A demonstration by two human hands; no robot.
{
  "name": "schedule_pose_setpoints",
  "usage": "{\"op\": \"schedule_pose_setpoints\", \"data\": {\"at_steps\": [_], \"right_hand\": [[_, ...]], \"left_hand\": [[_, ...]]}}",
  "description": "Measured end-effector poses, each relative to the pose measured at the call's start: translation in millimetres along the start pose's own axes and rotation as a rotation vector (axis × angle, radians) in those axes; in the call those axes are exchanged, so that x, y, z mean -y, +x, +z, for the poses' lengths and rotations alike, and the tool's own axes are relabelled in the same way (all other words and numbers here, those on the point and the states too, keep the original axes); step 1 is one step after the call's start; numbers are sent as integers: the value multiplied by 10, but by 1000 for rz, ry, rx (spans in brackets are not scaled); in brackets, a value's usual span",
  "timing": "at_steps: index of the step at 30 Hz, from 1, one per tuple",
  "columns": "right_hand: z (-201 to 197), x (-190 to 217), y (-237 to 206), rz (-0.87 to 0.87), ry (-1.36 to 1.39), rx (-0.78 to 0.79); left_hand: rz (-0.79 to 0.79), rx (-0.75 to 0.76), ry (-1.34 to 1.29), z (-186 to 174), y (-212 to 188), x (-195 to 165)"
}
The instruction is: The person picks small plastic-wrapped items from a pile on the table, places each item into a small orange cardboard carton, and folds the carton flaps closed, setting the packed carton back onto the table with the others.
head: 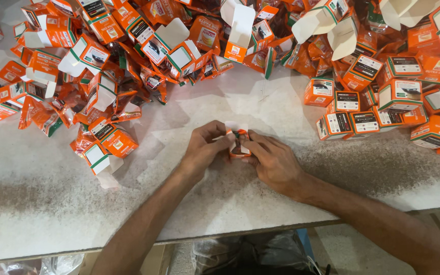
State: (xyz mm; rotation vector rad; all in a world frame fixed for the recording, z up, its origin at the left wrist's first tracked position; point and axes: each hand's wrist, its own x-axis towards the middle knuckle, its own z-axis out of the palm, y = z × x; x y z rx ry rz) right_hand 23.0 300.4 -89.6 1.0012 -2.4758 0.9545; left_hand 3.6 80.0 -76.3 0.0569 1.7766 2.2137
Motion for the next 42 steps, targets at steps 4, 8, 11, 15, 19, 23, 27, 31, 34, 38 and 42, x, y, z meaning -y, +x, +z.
{"op": "schedule_pose_setpoints", "data": {"at_steps": [4, 8, 11, 15, 19, 23, 27, 31, 34, 38, 42], "right_hand": [[-22, 22, 17, 16, 29, -6], [-18, 9, 3, 245, 73, 111], [-3, -35, -21, 315, 120, 127], [23, -52, -35, 234, 140, 36], [12, -31, -9, 303, 161, 74], [-13, -24, 7, 294, 131, 79], [-9, -31, -1, 142, 102, 16], [-9, -41, -33, 76, 95, 45], [-10, -55, -53, -44, 88, 7], [-53, -108, -2, -99, 30, 56], [-258, -220, 135, 223, -160, -112]], "left_hand": [[83, 15, 268, 84, 69, 19], [660, -45, 636, 233, -159, 22], [857, 117, 829, 168, -264, -31], [870, 164, 920, 79, -260, -15], [808, 111, 812, 84, -206, 51], [866, 126, 883, 70, -205, 47], [896, 231, 961, 26, -241, 8], [906, 244, 1160, 37, -268, 4], [949, 233, 1183, 70, -292, 30], [1033, 113, 1292, 67, -323, 89], [1089, -65, 1313, -130, -136, -10]]}}
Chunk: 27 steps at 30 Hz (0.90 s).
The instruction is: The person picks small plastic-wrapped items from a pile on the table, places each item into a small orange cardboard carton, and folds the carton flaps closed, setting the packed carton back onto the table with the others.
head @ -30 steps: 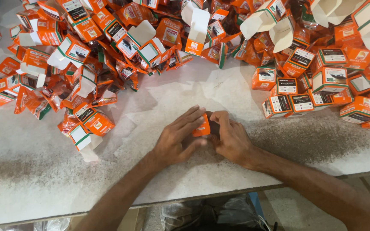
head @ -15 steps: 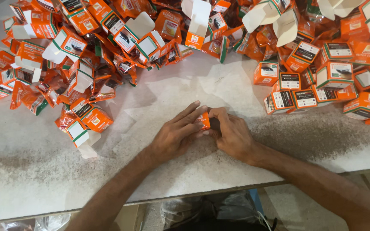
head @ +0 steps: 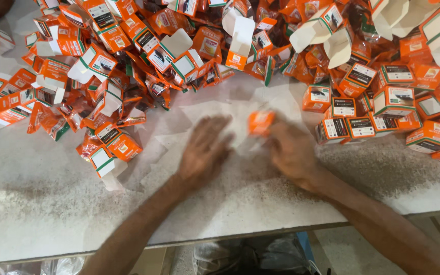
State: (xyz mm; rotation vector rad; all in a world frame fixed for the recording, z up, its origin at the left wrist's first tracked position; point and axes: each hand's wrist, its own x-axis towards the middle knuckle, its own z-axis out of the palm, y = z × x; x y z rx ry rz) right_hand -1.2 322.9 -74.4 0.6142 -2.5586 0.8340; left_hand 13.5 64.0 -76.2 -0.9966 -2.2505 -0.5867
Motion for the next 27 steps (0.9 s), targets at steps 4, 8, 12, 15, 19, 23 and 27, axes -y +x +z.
{"op": "schedule_pose_setpoints", "data": {"at_steps": [4, 8, 12, 15, 19, 23, 27], "right_hand": [[-115, -48, 97, -296, -206, -334], [91, 37, 1, -38, 534, 115], [284, -19, -44, 188, 1299, 303], [273, -106, -50, 257, 1166, 161], [263, -57, -12, 144, 941, 127], [226, 55, 10, -175, 344, 119], [124, 22, -4, -194, 369, 122]], "left_hand": [[-261, -159, 423, -88, 405, 630], [-256, -223, 553, -92, 771, 865], [-92, -156, -13, 286, 516, 175], [144, -19, -32, 421, 292, -20], [-329, -45, -52, 428, 533, 481], [-165, 32, 220, 467, 907, 823], [-181, 148, 228, 542, 824, 671]]}}
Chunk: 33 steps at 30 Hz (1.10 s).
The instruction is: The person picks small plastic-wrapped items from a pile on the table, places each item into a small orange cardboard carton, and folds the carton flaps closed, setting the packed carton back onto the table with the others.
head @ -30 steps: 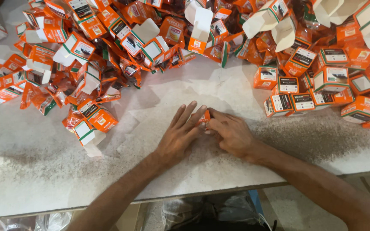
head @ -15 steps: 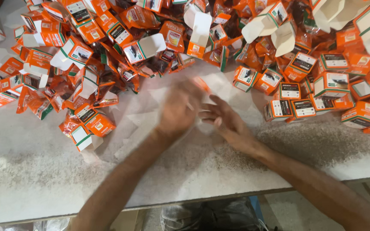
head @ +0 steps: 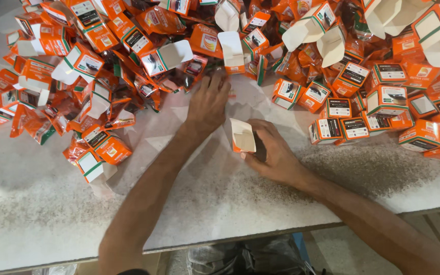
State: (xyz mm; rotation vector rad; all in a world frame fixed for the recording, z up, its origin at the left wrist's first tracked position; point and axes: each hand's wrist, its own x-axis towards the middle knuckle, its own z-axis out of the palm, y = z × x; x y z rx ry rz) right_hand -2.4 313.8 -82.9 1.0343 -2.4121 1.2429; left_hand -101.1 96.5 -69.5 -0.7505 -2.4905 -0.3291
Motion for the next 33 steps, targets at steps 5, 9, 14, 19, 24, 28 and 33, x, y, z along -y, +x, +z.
{"op": "schedule_pose_setpoints", "data": {"at_steps": [5, 9, 14, 19, 24, 28, 33], "right_hand": [[-11, -83, -46, 46, 81, 60], [28, -117, -46, 53, 23, 21], [9, -104, -29, 92, 41, 74], [6, -103, 4, -3, -11, 47], [1, -91, 16, 23, 14, 56], [18, -63, -7, 4, 22, 12], [75, -52, -60, 15, -10, -39]], "left_hand": [[-234, -8, -295, -230, -398, -8], [-330, 130, -192, -404, -589, 74], [-259, -43, -352, -564, -786, -98], [65, -390, -494, -677, -985, -580], [330, -295, -289, -621, -877, -737], [249, -185, -206, -663, -838, -722], [174, -41, -217, -704, -816, -806]]}}
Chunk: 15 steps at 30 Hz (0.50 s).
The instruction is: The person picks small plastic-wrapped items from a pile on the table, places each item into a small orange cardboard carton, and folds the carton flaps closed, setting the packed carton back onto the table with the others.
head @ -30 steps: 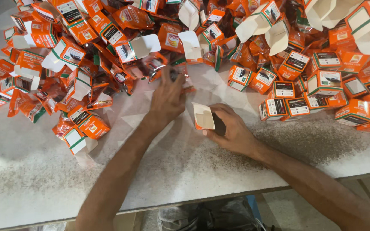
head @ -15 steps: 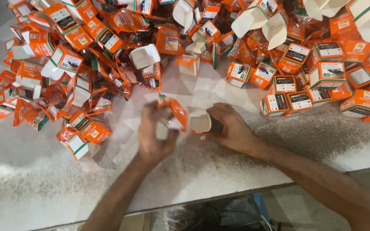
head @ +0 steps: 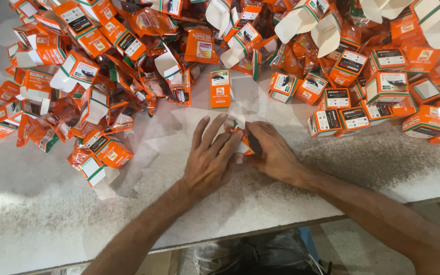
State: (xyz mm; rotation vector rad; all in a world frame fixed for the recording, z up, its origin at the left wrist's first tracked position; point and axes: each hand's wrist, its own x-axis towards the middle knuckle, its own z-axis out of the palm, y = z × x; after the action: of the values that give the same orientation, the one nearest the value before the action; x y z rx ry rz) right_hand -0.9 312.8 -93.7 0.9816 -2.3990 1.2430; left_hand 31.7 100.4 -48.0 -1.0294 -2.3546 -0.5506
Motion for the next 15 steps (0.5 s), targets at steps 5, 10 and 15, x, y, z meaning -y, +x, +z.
{"op": "schedule_pose_setpoints", "data": {"at_steps": [5, 10, 15], "right_hand": [[-7, -31, -33, 133, -16, 105], [7, -21, -41, 117, 5, 60], [13, 25, 18, 51, -23, 22]], "left_hand": [[-79, 2, 124, 65, 97, -123], [-237, 41, 114, 86, 106, -174], [-405, -98, -108, 231, 133, -48]]}}
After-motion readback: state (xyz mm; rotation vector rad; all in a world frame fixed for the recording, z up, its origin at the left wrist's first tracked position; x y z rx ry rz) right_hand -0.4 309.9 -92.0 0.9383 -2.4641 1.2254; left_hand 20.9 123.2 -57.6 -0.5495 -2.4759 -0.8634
